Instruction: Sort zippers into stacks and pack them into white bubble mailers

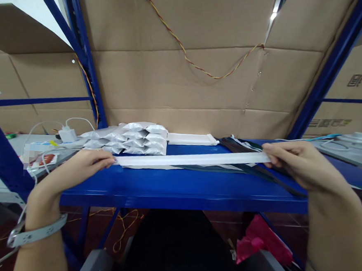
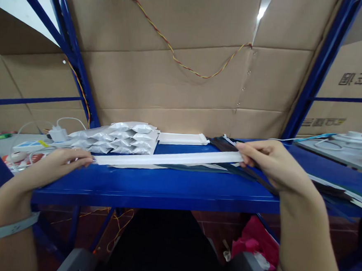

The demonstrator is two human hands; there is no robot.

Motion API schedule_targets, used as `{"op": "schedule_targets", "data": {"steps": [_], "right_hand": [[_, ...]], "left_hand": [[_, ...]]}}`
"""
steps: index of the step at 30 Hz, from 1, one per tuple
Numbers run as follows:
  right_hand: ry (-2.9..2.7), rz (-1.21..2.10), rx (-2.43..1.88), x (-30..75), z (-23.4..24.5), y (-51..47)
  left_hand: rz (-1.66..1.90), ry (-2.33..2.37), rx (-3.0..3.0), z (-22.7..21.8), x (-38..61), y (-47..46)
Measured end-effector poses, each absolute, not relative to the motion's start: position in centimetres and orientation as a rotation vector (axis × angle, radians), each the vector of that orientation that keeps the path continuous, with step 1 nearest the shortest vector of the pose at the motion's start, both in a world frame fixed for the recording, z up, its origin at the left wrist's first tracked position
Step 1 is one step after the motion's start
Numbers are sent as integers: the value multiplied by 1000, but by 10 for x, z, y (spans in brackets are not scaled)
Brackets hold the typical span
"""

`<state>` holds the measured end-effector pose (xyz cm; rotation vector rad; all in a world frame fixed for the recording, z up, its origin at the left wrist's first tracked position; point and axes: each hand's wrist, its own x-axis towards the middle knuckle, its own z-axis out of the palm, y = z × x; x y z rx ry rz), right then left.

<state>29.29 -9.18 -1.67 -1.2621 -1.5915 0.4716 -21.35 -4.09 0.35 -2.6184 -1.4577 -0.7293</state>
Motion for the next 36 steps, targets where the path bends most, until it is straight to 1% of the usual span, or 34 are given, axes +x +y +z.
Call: {"op": "schedule_targets", "data": {"steps": [4, 8, 9, 10, 14, 16, 20, 25, 29, 33, 36], "right_hand": [[-1967, 492, -1408, 283, -25, -78], [-2223, 444, -1524, 281, -32, -66], [-2231, 406, -1552, 282, -32, -66], [-2226, 370, -1574, 282, -32, -66], [-2169, 292, -1623, 280, -28, -71], [-2186, 314, -1615, 276, -26, -74], [-2235, 338, -1581, 266, -24, -77], [-2256, 316, -1573, 263, -26, -76], [-2235, 310, -1527, 255, -28, -72], [-2174, 301, -1385, 218, -30, -73], [-2135, 430, -1198, 176, -38, -78]], "left_hand": [[-627, -1664, -2607, -12, -209, -36], [-197, -1872, -2663, -19, -206, -25], [-160, -1895, -2645, -20, -206, -20], [-197, -1895, -2616, -22, -205, -15], [-583, -1722, -2481, -37, -198, 10], [-603, -1685, -2425, -48, -191, 20], [-536, -1740, -2311, -58, -181, 26], [-597, -1712, -2254, -48, -180, 16], [-824, -1564, -2212, -36, -169, 5], [-1051, -1552, -2209, -31, -136, -14], [-1156, -1487, -2312, -31, -101, -33]]}}
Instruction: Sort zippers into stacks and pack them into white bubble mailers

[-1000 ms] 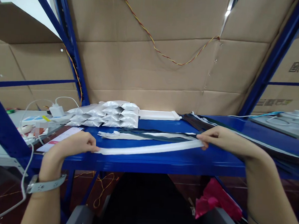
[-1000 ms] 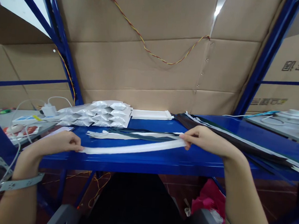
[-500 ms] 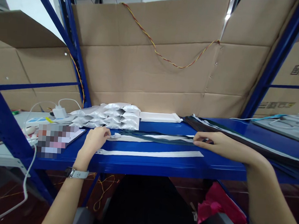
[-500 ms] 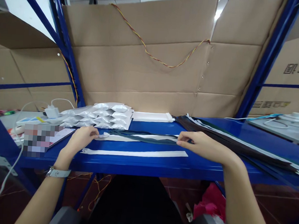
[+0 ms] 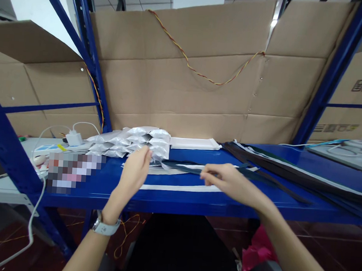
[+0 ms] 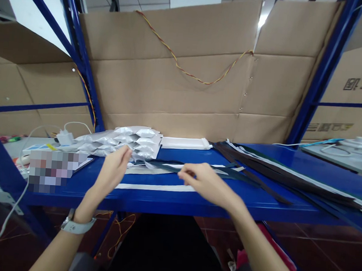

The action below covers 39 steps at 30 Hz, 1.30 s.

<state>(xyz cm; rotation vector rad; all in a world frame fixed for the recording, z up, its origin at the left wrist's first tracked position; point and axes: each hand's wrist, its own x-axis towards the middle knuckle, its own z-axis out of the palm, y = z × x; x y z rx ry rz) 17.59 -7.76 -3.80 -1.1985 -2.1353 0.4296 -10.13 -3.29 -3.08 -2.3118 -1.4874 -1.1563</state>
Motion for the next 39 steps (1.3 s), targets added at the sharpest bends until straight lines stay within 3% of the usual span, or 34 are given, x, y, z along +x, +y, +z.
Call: {"op": "schedule_targets", "data": {"steps": [4, 9, 17, 28, 32, 39], "right_hand": [[-2016, 749, -944, 129, -55, -81], [-1882, 936, -766, 114, -68, -77], [-2019, 380, -1036, 127, -53, -84], [-1987, 347, -983, 119, -59, -79], [-1928, 207, -1131, 135, -65, -63], [-1933, -158, -1517, 198, -65, -32]], "left_hand": [[-1187, -1220, -2450, -37, -62, -58], [-973, -912, -2486, -42, -45, -71], [-916, -832, -2160, -42, -52, -66], [-1055, -854, -2190, -39, -56, -64], [-1248, -1096, -2044, -19, -84, -63], [-1165, -1563, -1716, -2, -179, -31]]}}
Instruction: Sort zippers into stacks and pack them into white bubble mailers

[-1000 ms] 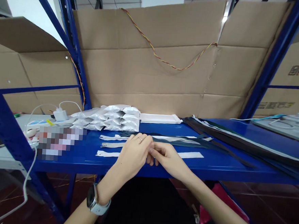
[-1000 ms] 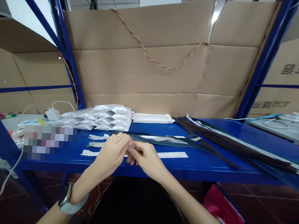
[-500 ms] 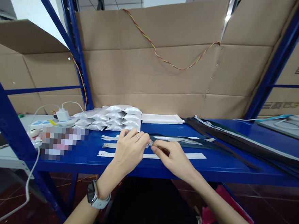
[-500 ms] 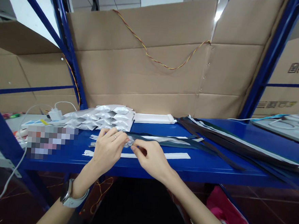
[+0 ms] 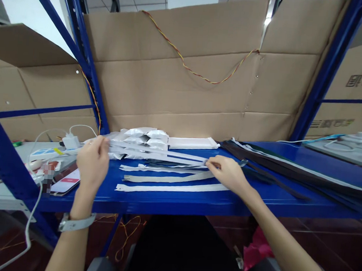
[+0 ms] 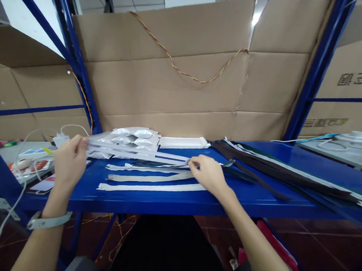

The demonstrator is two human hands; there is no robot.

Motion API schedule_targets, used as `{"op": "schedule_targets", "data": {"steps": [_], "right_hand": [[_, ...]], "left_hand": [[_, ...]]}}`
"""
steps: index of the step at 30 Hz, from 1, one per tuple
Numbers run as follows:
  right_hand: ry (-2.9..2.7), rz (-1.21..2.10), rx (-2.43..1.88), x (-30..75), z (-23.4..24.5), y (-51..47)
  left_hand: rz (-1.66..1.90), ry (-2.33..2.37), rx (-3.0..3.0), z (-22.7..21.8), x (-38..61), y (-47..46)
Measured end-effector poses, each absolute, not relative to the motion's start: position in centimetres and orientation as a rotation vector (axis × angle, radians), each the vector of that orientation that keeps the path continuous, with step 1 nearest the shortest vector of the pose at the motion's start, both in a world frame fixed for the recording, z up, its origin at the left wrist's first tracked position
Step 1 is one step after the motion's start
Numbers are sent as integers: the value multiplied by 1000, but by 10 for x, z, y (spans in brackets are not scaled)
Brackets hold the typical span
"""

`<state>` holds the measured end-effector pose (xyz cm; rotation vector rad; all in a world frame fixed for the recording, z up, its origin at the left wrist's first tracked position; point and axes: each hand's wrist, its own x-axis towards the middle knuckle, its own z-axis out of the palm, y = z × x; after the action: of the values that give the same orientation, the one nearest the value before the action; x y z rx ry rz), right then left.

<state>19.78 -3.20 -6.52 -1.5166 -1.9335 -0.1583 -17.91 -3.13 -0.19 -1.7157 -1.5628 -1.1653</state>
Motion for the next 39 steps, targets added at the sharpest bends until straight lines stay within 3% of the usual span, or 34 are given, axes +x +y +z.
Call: {"op": "schedule_targets", "data": {"steps": [3, 7, 14, 18, 21, 26, 29, 39], "right_hand": [[-1885, -257, -1610, 223, -68, -23], [-1968, -247, -1417, 234, -71, -17], [-1911, 475, -1157, 229, -49, -39], [-1834, 729, -979, 219, -42, -50], [-1730, 783, -898, 205, -45, -49], [-1706, 804, -788, 175, -52, -53], [-1794, 811, -713, 160, -54, -61], [-1779, 822, -771, 142, -58, -68]], "left_hand": [[-1177, -1735, -1629, -9, -215, -16], [-1142, -1801, -1634, -16, -230, -9], [-936, -1898, -1546, -24, -234, -4], [-783, -1926, -1629, -24, -220, -4], [-887, -1817, -1768, -20, -175, -15], [-1106, -1357, -2674, -25, -74, -58], [-1112, -1235, -2915, -35, -40, -76], [-726, -815, -2436, -52, -38, -67]]}}
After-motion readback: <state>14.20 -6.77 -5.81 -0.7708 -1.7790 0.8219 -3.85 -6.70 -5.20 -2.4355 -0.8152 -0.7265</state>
